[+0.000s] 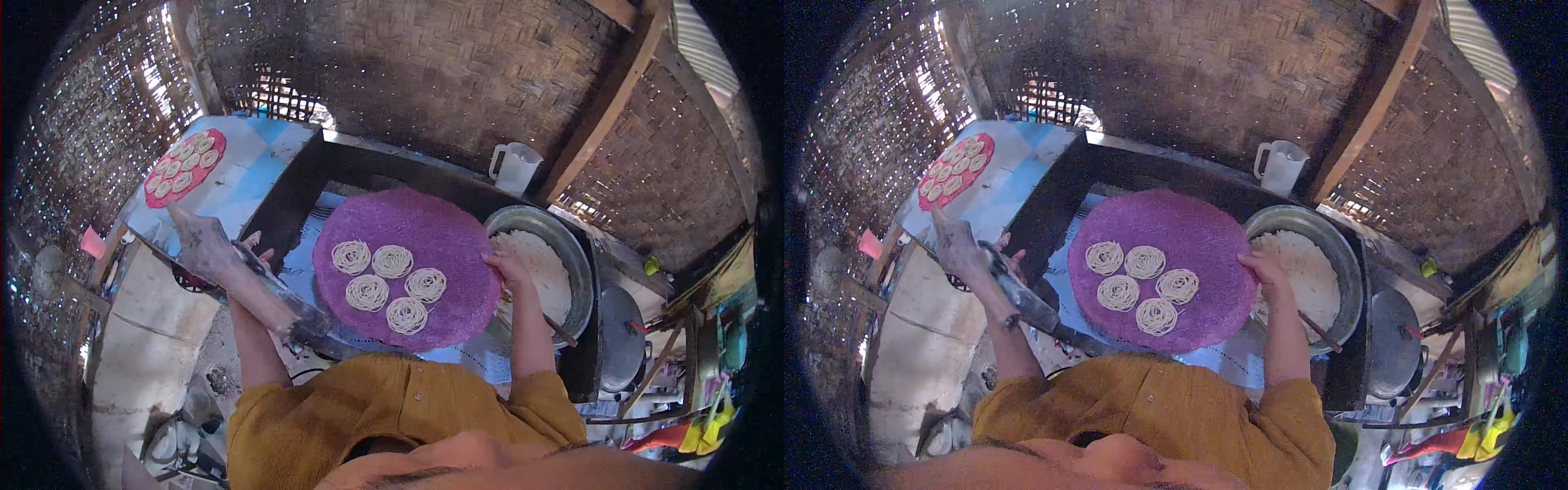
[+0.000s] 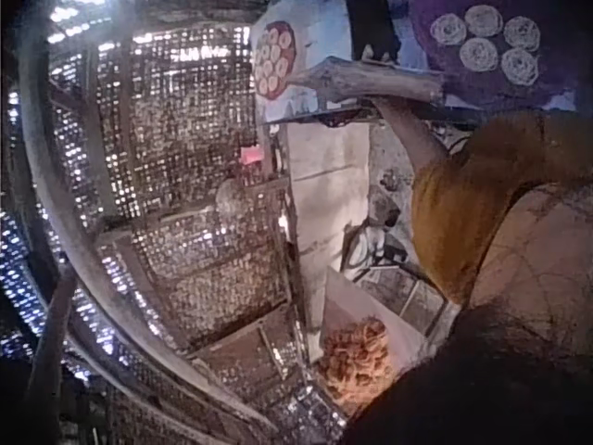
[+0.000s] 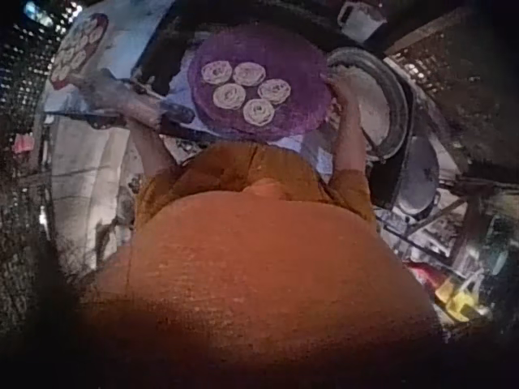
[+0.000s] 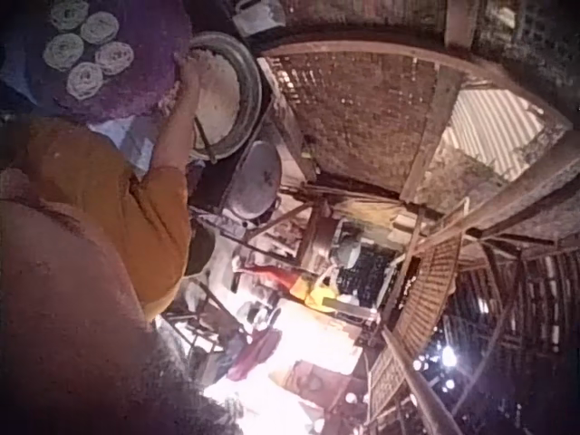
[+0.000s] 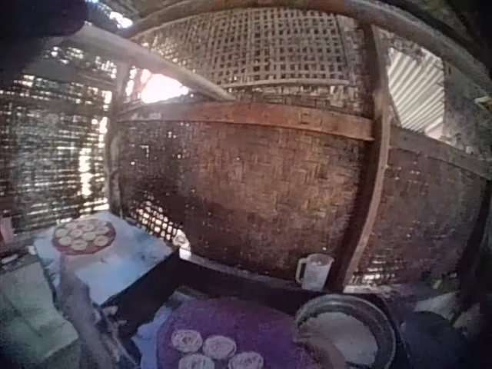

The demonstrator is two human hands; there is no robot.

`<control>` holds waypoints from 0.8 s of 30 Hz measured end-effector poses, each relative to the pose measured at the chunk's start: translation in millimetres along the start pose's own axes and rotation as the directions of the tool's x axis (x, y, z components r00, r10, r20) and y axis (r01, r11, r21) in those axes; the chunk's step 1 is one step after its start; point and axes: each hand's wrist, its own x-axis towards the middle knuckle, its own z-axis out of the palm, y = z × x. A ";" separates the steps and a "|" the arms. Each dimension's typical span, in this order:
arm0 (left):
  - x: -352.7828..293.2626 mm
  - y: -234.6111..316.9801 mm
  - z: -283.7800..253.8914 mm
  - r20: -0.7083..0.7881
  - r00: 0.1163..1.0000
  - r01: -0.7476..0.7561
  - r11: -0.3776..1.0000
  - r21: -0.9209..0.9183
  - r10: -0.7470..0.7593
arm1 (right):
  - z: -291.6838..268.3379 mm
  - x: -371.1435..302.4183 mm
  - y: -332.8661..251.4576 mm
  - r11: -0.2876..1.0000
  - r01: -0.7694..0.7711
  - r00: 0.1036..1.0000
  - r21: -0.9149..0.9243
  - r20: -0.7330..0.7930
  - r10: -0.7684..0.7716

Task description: The person uses a wooden press to squeeze dough into spiral shapes onto a cloth, then refills the press with more dough from a large bowl.

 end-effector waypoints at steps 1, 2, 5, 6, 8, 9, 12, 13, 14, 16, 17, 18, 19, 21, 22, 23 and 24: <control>-7.9 7.1 10.1 -0.025 0.998 0.060 0.998 -0.015 -0.061 | 4.0 -5.8 -3.6 0.988 0.009 0.999 0.153 0.045 -0.016; -9.8 4.3 12.0 0.157 0.980 -0.122 0.993 -0.005 0.121 | 7.3 -8.9 -4.5 0.952 0.014 0.996 0.306 0.083 -0.041; -17.3 3.9 25.4 0.336 0.890 -0.329 0.944 0.001 0.309 | 3.3 -12.2 8.9 0.994 0.062 0.997 0.094 -0.053 -0.057; -20.9 5.4 31.6 0.373 0.877 -0.346 0.936 0.058 0.301 | 2.1 -15.4 13.9 0.994 0.058 0.997 0.091 -0.045 -0.054; -16.6 6.4 29.5 0.463 0.839 -0.358 0.931 0.076 0.285 | 3.7 -25.3 20.7 0.996 0.089 0.988 -0.014 -0.124 -0.090; -14.9 6.8 28.4 0.505 0.818 -0.365 0.927 0.085 0.275 | 5.7 -29.2 27.7 0.996 0.087 0.989 -0.016 -0.116 -0.088; -22.6 6.6 45.0 0.328 0.942 -0.123 0.983 0.133 0.073 | 13.9 -46.2 49.3 0.961 0.144 0.983 0.238 -0.144 -0.111; -23.4 6.1 49.8 0.270 0.963 -0.048 0.991 0.128 0.011 | 20.3 -56.8 52.6 0.962 0.194 0.967 0.192 -0.202 -0.155; -21.7 -0.3 47.7 0.270 0.963 -0.002 1.000 -0.005 0.003 | 29.1 -66.3 54.3 0.959 0.242 0.946 0.144 -0.253 -0.201; -13.0 -10.3 41.0 0.297 0.953 0.072 0.997 -0.014 -0.065 | 55.3 -87.4 52.3 0.926 0.178 0.966 0.332 -0.240 -0.099; -8.9 -14.3 38.2 0.309 0.946 0.108 0.994 -0.014 -0.098 | 70.1 -98.3 48.0 0.854 0.116 0.978 0.507 -0.210 -0.008; -11.1 -16.4 51.0 0.177 0.976 0.128 0.992 0.004 -0.127 | 86.2 -110.2 39.4 0.853 0.105 0.979 0.510 -0.205 0.002; -12.2 -19.6 64.4 0.046 0.987 0.150 0.988 0.020 -0.151 | 101.9 -122.8 30.2 0.809 0.123 0.982 0.575 -0.190 -0.015; -4.9 -19.3 72.1 -0.088 0.982 0.173 0.984 0.037 -0.169 | 110.9 -135.5 23.9 0.756 0.137 0.984 0.640 -0.174 -0.031; 2.1 -19.5 73.6 -0.090 0.948 0.316 0.942 0.115 -0.307 | 109.0 -139.3 24.7 0.791 -0.053 0.998 0.610 -0.003 0.069; -2.0 -22.2 74.7 -0.026 0.962 0.271 0.941 0.204 -0.272 | 106.1 -143.7 25.7 0.803 -0.237 0.971 0.547 0.161 0.177; -7.3 -23.8 76.8 0.038 0.971 0.216 0.932 0.290 -0.236 | 96.7 -149.4 28.2 0.803 -0.238 0.971 0.546 0.161 0.178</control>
